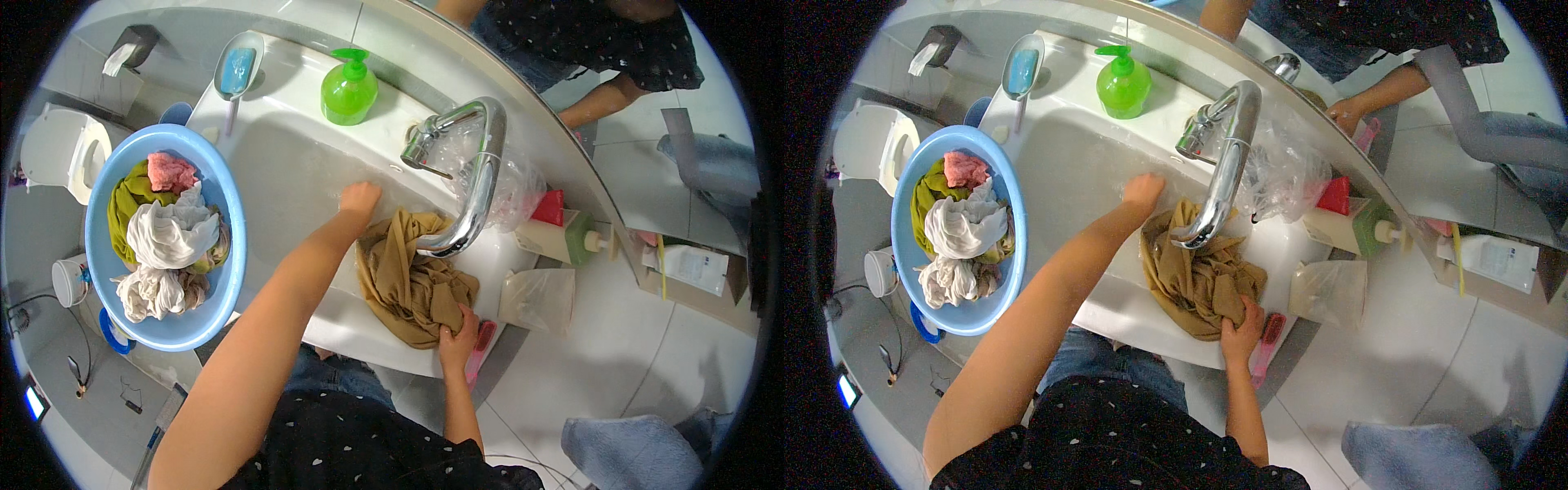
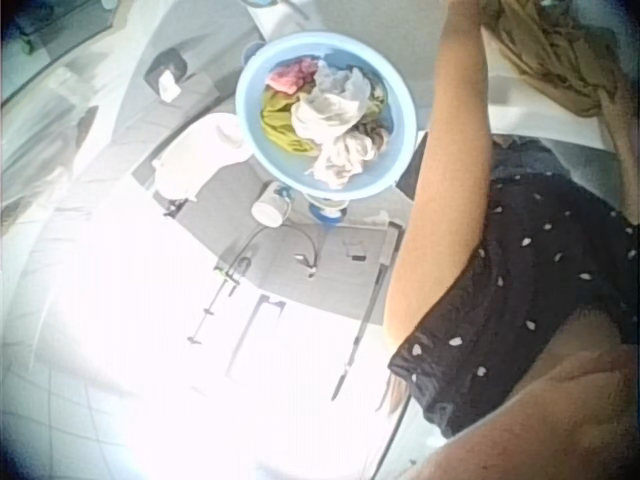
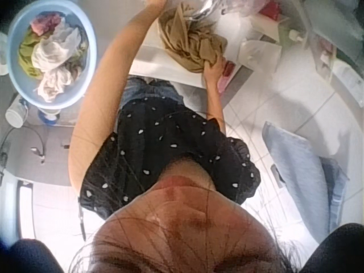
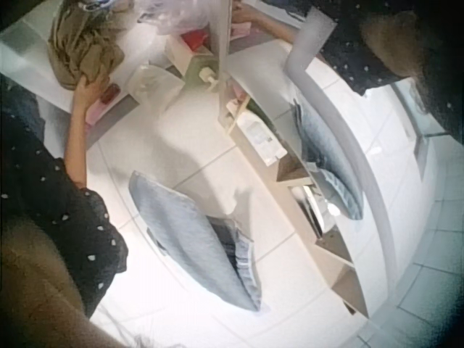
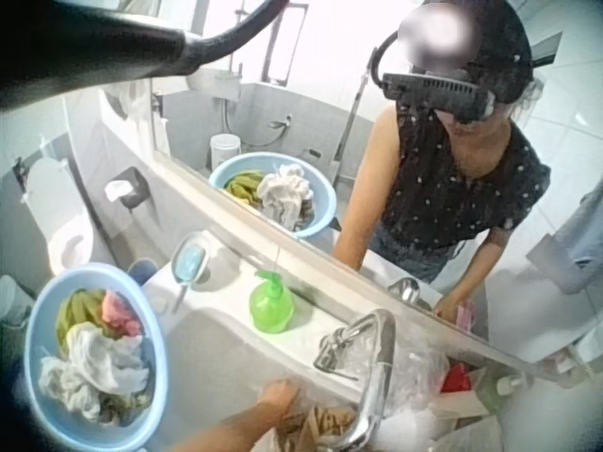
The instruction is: The person hand-washes various garments in a bathroom. They scrub and rinse a white cloth and a pink cloth at the sink, then squat to wash a beige garment in a basin on the floor before returning to the sink to rinse it.
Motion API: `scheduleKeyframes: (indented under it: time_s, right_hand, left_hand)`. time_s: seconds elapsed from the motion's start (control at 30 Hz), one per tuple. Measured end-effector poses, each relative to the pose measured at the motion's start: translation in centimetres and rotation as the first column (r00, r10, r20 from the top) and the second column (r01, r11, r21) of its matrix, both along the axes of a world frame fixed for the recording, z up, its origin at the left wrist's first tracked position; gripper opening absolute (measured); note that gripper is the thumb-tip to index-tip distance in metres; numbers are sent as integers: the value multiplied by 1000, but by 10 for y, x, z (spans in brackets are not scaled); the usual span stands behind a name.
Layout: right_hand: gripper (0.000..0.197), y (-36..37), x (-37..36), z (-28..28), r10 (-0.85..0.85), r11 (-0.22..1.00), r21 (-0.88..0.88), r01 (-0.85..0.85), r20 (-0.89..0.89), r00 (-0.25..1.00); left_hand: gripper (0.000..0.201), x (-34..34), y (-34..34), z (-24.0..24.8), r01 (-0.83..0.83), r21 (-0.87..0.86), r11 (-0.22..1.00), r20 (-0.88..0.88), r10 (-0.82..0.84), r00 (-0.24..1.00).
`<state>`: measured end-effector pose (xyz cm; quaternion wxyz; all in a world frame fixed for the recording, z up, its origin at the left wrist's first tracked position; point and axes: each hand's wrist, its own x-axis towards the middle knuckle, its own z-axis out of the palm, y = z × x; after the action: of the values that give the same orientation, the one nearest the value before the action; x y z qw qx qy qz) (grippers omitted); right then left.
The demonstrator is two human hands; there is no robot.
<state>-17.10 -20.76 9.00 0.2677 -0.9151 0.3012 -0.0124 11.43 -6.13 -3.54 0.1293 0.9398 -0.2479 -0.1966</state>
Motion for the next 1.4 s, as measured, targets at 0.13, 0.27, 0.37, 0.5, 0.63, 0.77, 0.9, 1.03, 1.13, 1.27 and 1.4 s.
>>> scheduleKeyframes:
  time_s: [0.13,0.27,0.37,0.5,0.63,0.77,0.9,1.03,1.13,1.27,1.4]
  right_hand:
    - [51,16,26,21,-37,997,-66,28,-128,991]
    - [52,31,62,67,137,847,-466,-258,-278,951]
    - [44,48,98,87,334,942,-36,-333,22,942]
    - [24,75,175,34,594,793,148,-591,30,804]
    - [23,63,236,-86,660,748,44,-662,-144,737]
    - [20,52,251,-103,670,732,36,-681,-221,708]
    - [11,47,243,-118,696,701,3,-713,-222,683]
    - [11,49,245,-122,726,612,-236,-755,-212,654]
    - [6,51,249,-122,739,579,-225,-783,-261,621]
    - [6,55,266,-122,807,467,-137,-874,-338,484]
    - [10,76,280,-112,815,366,-98,-926,-447,369]
  left_hand:
    - [12,2,-3,-11,-93,-86,992,-60,88,994]
    - [19,-31,16,1,-298,-416,859,-129,269,954]
    - [32,-65,17,37,-345,-228,910,-594,150,790]
    - [49,-125,-4,43,-331,-285,900,-290,248,924]
    - [48,-125,-4,20,-321,-394,861,-484,103,869]
    - [39,-115,35,9,-321,-612,723,-493,-31,870]
    - [35,-112,66,17,-557,-479,679,-677,119,727]
    - [46,-115,63,20,-505,-305,807,-503,314,805]
    - [50,-107,58,43,-450,-163,878,-417,352,838]
    - [50,-106,54,16,-283,-147,948,-274,236,932]
    - [51,-101,57,21,-268,-131,954,-418,192,888]
